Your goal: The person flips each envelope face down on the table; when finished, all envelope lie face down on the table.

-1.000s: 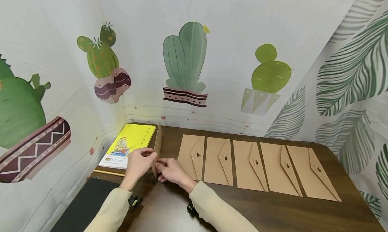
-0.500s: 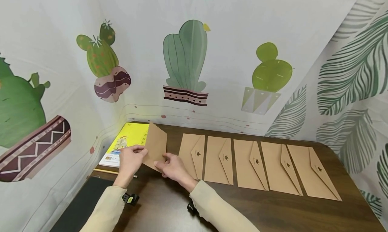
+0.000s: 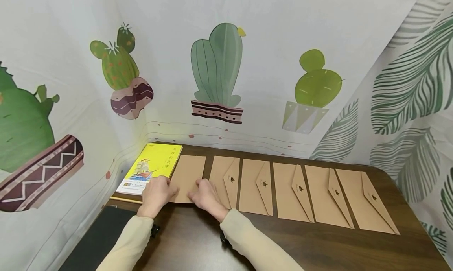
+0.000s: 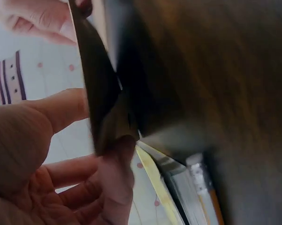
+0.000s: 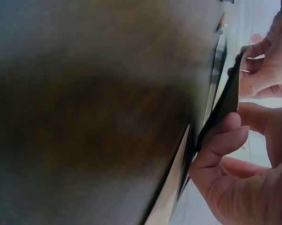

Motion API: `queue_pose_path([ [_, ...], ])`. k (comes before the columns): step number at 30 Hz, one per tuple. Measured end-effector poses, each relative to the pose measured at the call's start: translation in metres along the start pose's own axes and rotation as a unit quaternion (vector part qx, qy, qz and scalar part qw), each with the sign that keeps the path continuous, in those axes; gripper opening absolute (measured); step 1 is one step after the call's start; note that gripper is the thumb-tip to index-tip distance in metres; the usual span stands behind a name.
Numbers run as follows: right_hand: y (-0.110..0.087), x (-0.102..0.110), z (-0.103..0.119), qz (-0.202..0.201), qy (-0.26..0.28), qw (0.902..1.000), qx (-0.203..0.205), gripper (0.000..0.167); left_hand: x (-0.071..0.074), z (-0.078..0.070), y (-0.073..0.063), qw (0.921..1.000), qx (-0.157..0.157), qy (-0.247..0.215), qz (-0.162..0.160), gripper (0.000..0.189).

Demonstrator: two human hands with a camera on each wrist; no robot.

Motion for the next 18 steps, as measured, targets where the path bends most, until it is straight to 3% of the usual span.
queue_pose_path([
  [3,0.005,-0.002,-0.001,-0.003,-0.028,0.9995,0.012,0.045,-0.005,-0.005,0.001,0.9996,-0.013,0.022,-0.007,0.037],
  [7,0.01,-0.006,-0.001,0.015,-0.045,0.9988,0.01,0.025,-0.013,-0.007,0.003,0.9987,-0.019,0.046,-0.006,0.038],
  [13,0.013,-0.011,0.002,0.031,-0.068,0.9972,0.004,0.046,-0.027,-0.007,0.009,0.9971,-0.025,0.072,0.003,0.038],
  [18,0.014,-0.014,0.003,0.02,-0.091,0.9957,0.003,0.045,-0.051,0.003,0.022,0.9937,-0.062,0.091,-0.018,0.033],
])
Point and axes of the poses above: each hand's wrist, its own y-axis towards the middle knuckle, its own x-axis out of the back of the hand, z = x × y, the point moved 9 cm from there along y, towards the middle knuckle, and after that the axes turned 2 degrees about y, right-handed, at the moved point
